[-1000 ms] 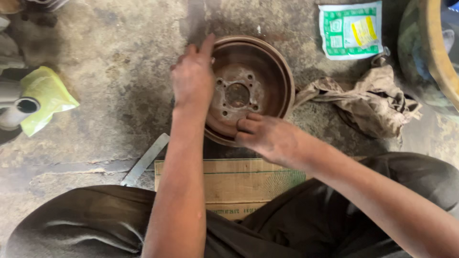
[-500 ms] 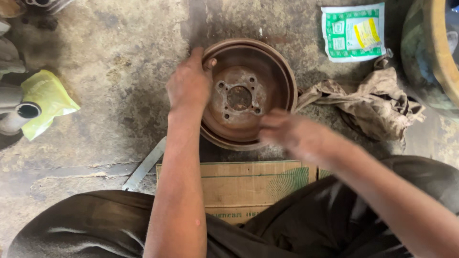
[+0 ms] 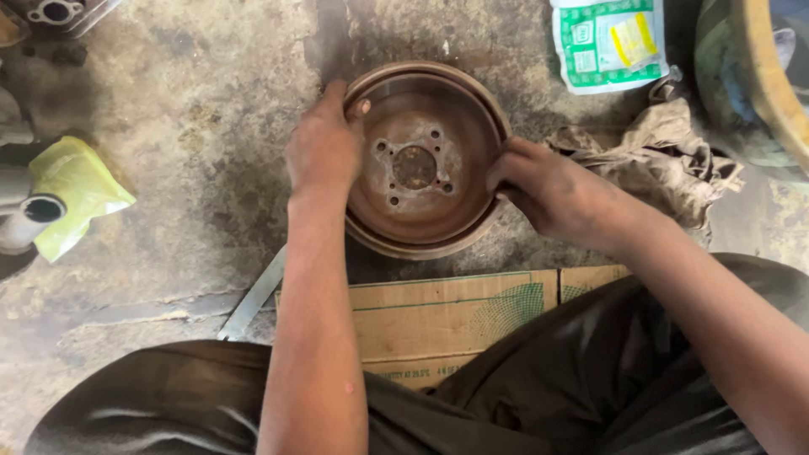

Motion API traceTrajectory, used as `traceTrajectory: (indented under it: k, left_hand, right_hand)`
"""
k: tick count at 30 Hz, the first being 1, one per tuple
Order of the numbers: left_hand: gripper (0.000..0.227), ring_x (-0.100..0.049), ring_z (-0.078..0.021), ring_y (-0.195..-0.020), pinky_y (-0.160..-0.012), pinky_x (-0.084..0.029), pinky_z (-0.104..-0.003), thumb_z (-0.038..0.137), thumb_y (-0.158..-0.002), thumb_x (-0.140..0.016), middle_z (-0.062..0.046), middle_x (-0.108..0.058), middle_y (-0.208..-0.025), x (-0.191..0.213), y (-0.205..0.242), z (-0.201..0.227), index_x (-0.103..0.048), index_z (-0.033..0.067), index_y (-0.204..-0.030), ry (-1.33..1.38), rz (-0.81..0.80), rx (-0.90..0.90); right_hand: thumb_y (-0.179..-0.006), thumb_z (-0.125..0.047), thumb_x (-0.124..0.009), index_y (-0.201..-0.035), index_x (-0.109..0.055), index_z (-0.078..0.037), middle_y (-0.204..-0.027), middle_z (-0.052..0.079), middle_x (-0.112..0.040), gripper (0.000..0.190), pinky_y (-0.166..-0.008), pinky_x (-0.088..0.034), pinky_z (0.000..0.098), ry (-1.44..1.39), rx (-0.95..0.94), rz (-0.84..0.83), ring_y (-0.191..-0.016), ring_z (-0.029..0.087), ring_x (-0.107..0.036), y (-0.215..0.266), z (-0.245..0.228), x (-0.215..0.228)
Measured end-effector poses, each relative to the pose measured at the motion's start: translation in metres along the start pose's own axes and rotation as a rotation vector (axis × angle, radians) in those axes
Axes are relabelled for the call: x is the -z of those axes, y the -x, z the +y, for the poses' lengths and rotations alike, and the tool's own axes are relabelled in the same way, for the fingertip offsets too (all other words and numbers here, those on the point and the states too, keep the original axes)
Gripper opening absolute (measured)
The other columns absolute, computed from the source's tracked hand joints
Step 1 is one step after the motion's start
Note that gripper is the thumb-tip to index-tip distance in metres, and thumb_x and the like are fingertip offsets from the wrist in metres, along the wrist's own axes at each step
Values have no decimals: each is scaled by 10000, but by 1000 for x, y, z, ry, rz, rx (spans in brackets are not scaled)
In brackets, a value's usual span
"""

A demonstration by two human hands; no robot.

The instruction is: The person sands the interior and exterior surfaces of a metal brake drum using a strip of sandpaper and wipes the surfaces by hand.

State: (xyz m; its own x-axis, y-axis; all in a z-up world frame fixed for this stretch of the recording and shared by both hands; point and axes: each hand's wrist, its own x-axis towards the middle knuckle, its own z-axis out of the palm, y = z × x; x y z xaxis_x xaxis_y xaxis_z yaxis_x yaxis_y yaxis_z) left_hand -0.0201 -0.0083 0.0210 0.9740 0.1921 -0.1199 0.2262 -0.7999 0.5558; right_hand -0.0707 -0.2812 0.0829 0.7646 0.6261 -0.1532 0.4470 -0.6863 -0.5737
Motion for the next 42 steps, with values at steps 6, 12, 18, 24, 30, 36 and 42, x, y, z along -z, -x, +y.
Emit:
traceTrajectory:
  k: [6,12,18,24,30,36,42]
  left_hand:
    - [274,-652,-423,-1084,-897,-502,-558,340,-987,-622,-174,-722,-1108,7,0,5,-596,184,-1211,18,-28,21]
    - [337,-638,-434,-1100,-909,-496,-552,317,-978,-629,-196,-703,-1149,3,-1,0,-583,196,-1290,36,-15,-12]
    - [330,-635,-430,-1122,-931,-493,-550,305,-974,-626,-192,-702,-1172,3,-3,0,-595,196,-1284,43,-38,4]
    - [348,-642,-431,-1110,-920,-499,-554,299,-957,-642,-192,-703,-1171,0,-4,-6,-593,196,-1286,65,4,-25]
    - [308,-654,-436,-1090,-902,-509,-564,330,-978,-629,-190,-711,-1146,1,-4,-3,-587,182,-1245,60,-9,-6]
    - [314,-652,-451,-1072,-880,-517,-575,365,-996,-617,-214,-694,-1126,-3,-8,-7,-565,151,-1220,26,5,-18]
    - [319,-662,-453,-1050,-878,-527,-563,296,-967,-630,-227,-682,-1117,-11,-10,-12,-543,135,-1229,4,14,-40]
  right_hand:
    - [-913,-69,-689,-1228,-553,-34,-1088,83,-687,344,-932,-588,334,-239,-288,104,-997,204,-716,-4,11,6]
    - [-873,-103,-737,-1218,-566,-55,-1079,67,-669,388,-923,-614,281,-298,-310,145,-946,155,-717,0,1,-6]
    - [-821,-138,-830,-1140,-655,-68,-975,57,-677,371,-832,-584,320,-423,-536,306,-877,152,-659,5,-7,-26]
    - [-893,-190,-778,-1124,-653,-9,-1046,132,-632,319,-804,-575,386,-143,-316,373,-892,255,-693,13,-14,-34]
    - [-931,-213,-694,-1045,-605,-26,-938,146,-742,236,-790,-581,411,-126,-380,143,-864,289,-743,16,-17,-39]
    - [-1000,-208,-632,-1060,-579,-21,-910,170,-736,203,-742,-619,412,-10,-298,194,-781,294,-746,-4,11,-18]
    - [-1043,-187,-541,-1148,-511,-43,-801,155,-674,180,-407,-548,392,373,-580,-107,-521,268,-644,7,-10,-52]
